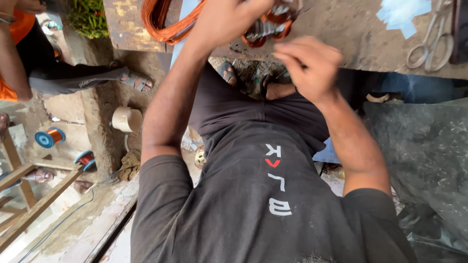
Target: The recorder is winding and insulating copper wire coils into an electric motor stator at a workbench.
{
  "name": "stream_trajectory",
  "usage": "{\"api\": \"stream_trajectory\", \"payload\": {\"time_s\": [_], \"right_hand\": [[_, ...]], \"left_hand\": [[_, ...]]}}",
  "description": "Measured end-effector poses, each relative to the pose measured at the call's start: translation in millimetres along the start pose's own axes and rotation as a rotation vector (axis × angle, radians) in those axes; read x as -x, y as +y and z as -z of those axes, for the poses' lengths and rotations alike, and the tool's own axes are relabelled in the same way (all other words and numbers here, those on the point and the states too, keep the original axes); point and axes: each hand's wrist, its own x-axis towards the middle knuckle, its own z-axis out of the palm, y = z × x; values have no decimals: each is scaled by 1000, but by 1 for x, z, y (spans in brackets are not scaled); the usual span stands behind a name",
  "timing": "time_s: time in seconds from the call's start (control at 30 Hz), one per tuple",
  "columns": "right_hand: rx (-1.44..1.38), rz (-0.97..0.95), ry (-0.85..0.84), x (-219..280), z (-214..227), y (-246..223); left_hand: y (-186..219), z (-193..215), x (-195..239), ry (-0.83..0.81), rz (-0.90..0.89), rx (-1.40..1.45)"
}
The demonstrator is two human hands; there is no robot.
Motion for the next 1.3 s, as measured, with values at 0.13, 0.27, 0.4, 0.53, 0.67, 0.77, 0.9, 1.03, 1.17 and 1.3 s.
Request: {"api": "stream_trajectory", "payload": {"time_s": [0.13,0.27,0.4,0.53,0.67,0.77,0.9,1.03,1.17,1.3], "right_hand": [[-46,-255,111,3,32,-6],[-165,-364,-40,-12,38,-16],[-94,-285,-129,5,13,-1],[-149,-346,-59,9,-12,-13],[-92,-352,111,15,-34,-30],[-72,-360,171,23,-41,-39],[-204,-507,127,34,-30,-53],[-255,-536,39,39,-10,-51],[5,-238,-9,13,8,-40],[323,54,-137,-23,3,-17]], "left_hand": [[36,6,8,195,-239,336],[44,11,-3,5,-154,388],[40,13,-12,-157,-155,523],[63,-11,34,380,-460,128],[72,-66,73,641,24,337],[74,-90,71,668,14,473],[62,-78,51,670,35,441],[39,-46,38,520,-6,345],[27,-31,20,422,-183,270],[37,-23,-2,410,-260,122]]}}
